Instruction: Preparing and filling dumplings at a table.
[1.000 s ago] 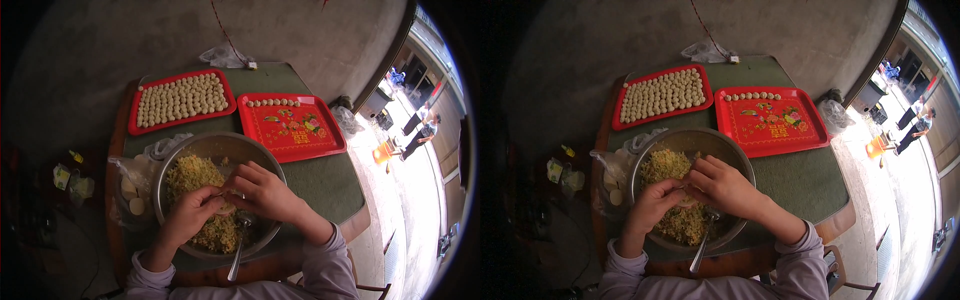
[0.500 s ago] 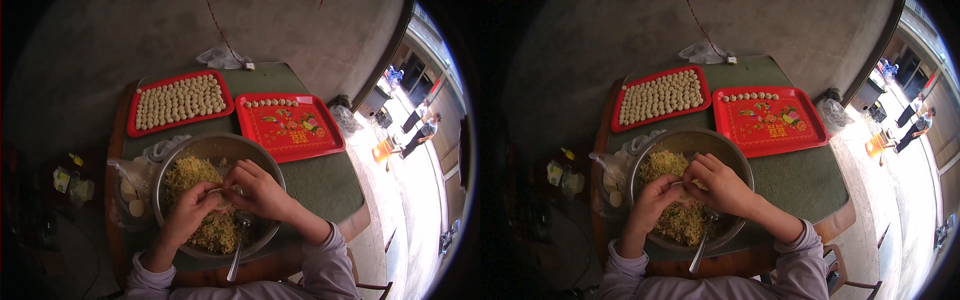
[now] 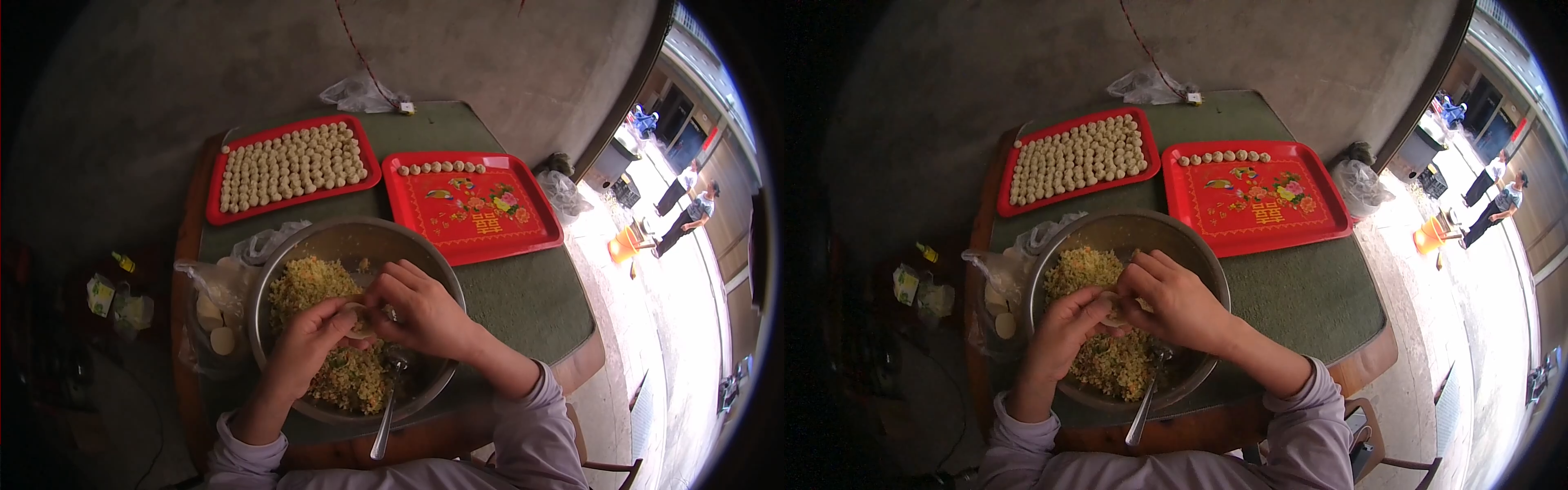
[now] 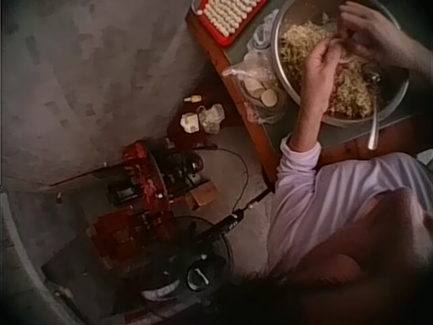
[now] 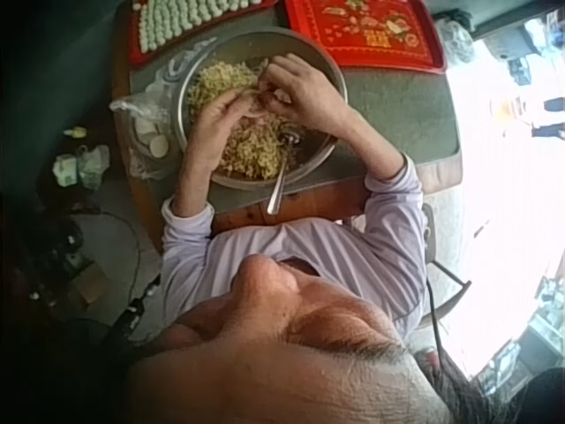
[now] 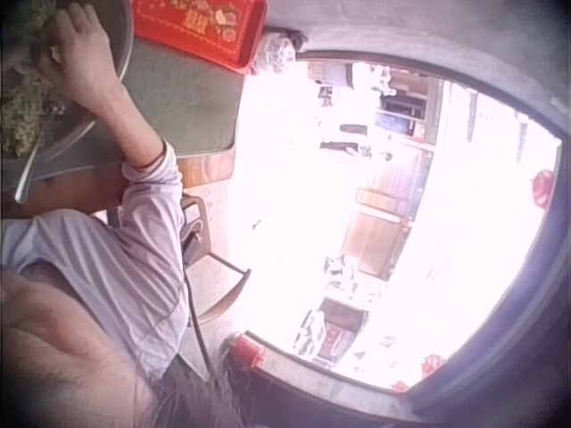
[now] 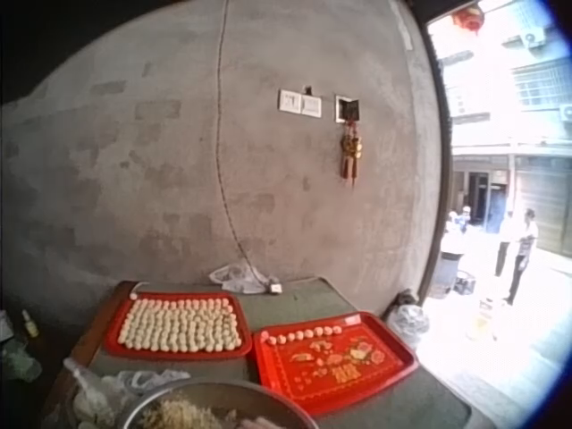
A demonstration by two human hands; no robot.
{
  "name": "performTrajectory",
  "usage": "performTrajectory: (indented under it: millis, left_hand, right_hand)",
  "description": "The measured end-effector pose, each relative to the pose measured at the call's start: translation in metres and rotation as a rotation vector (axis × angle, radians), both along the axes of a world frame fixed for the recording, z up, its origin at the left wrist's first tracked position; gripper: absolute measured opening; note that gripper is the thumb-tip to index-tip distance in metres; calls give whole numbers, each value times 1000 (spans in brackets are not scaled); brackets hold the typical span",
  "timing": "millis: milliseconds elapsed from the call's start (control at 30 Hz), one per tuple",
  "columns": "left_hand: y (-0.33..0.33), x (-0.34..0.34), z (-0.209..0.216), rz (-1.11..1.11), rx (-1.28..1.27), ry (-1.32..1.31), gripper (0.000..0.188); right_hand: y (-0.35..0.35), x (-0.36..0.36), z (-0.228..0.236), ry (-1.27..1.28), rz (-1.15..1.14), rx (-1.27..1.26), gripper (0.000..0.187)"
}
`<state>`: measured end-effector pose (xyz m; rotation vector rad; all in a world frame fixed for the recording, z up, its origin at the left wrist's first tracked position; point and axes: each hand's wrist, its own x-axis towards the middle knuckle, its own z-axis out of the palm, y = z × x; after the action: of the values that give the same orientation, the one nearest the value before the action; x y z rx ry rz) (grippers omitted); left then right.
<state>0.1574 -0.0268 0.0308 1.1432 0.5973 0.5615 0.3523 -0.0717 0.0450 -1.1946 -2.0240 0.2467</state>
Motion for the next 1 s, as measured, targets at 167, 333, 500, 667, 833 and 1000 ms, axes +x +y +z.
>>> performTrajectory:
  millis: [167, 333, 500, 667, 833, 1000]
  left_hand:
    - [1, -1, 2, 1, 27, 31, 28]
    - [-1, -5, 6, -56, 182, 120, 27]
    - [-4, -5, 7, -37, 185, 123, 26]
    - [-2, -6, 4, -62, 204, 142, 26]
    - [0, -8, 1, -126, 229, 181, 27]
    - [-5, -2, 7, -39, -3, 34, 31]
  right_hand:
    - [0, 3, 0, -61, 80, 79, 20]
    - [-3, 1, 4, -139, 110, 142, 22]
    - [-4, -3, 6, -129, 11, 149, 20]
    - [-4, 0, 4, -144, 63, 155, 22]
    - [-5, -5, 1, -159, 73, 125, 21]
    - [-2, -7, 0, 127, -3, -48, 18]
